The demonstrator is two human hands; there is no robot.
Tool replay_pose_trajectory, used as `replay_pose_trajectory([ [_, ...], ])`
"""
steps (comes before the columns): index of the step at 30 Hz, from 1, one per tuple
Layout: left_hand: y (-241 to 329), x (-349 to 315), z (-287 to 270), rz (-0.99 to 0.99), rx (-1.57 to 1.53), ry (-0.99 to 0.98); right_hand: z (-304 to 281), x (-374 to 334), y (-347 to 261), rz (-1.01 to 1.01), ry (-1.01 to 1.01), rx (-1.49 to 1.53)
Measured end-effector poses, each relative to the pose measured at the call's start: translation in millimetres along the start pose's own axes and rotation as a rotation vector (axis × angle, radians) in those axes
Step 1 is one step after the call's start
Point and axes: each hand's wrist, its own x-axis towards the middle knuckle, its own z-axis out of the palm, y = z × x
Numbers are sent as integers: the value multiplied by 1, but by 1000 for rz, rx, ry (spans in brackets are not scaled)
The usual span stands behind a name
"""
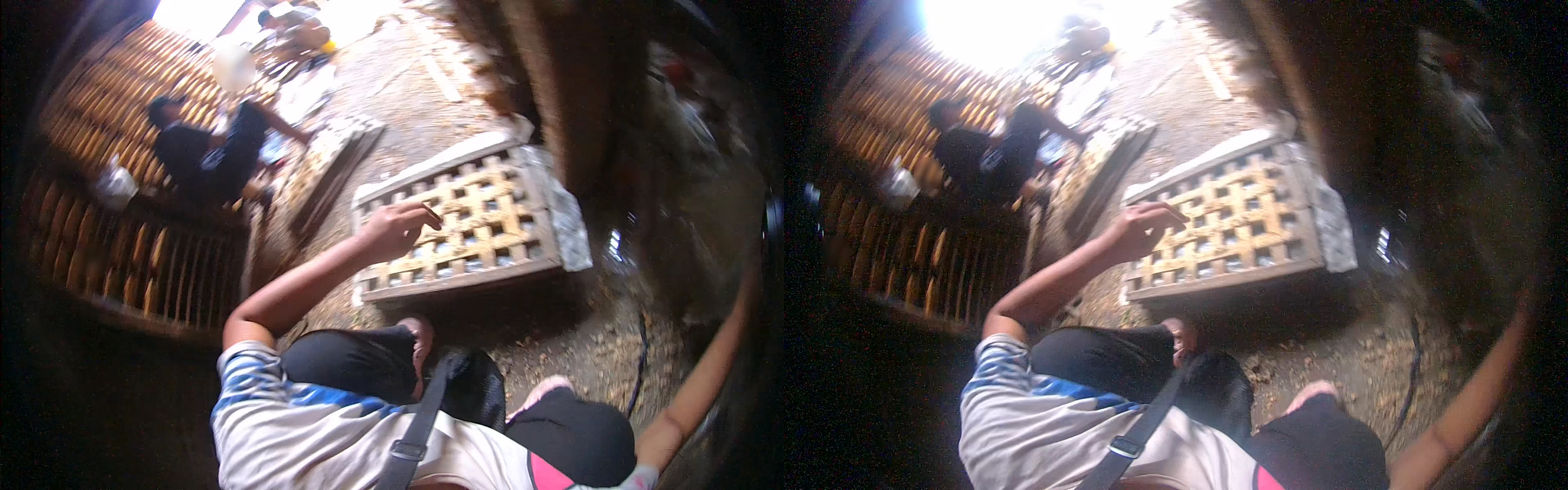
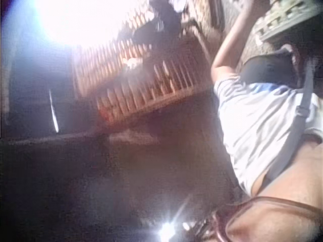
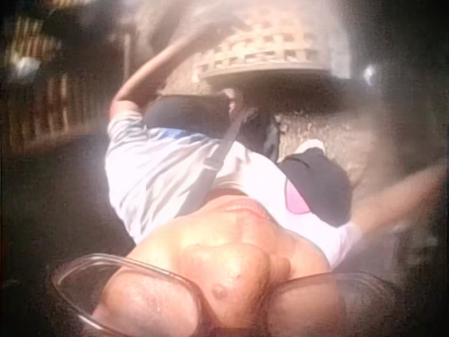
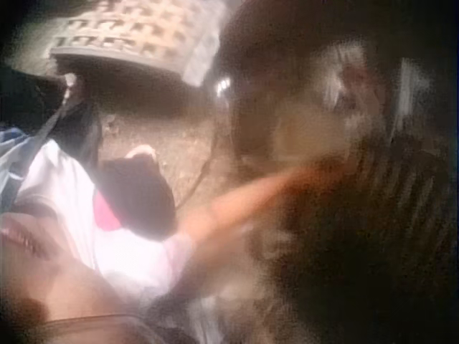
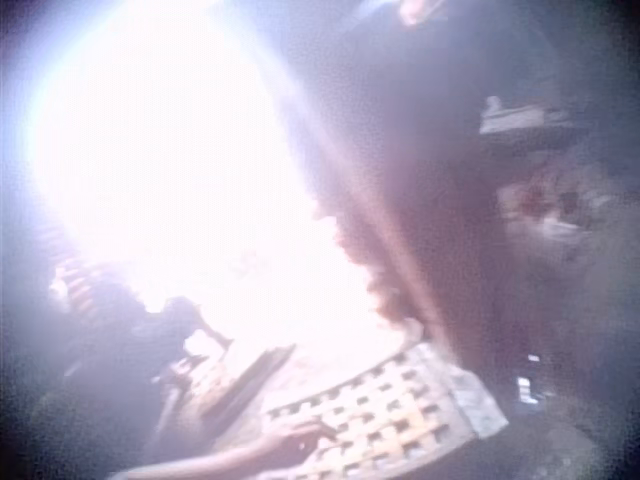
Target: The person assembles a wooden lattice tray by hand, placing a plastic sheet inside, and then inserting small wooden sticks into the lattice openings. The person repeats this process with multiple trays, handling each one individually.
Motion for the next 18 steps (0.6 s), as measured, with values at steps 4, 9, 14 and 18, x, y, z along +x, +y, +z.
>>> replay_pose_trajectory([
  [4,61,82,21,356,-102,-41,-67,33,-118,-181,144,66],
  [9,148,140,62,396,-335,69,-109,31,-203,-467,205,85],
  [14,213,185,98,334,-932,64,-132,10,-212,-451,160,203],
  [18,207,191,85,302,-1457,-209,-124,-3,-204,-340,-196,595],
])
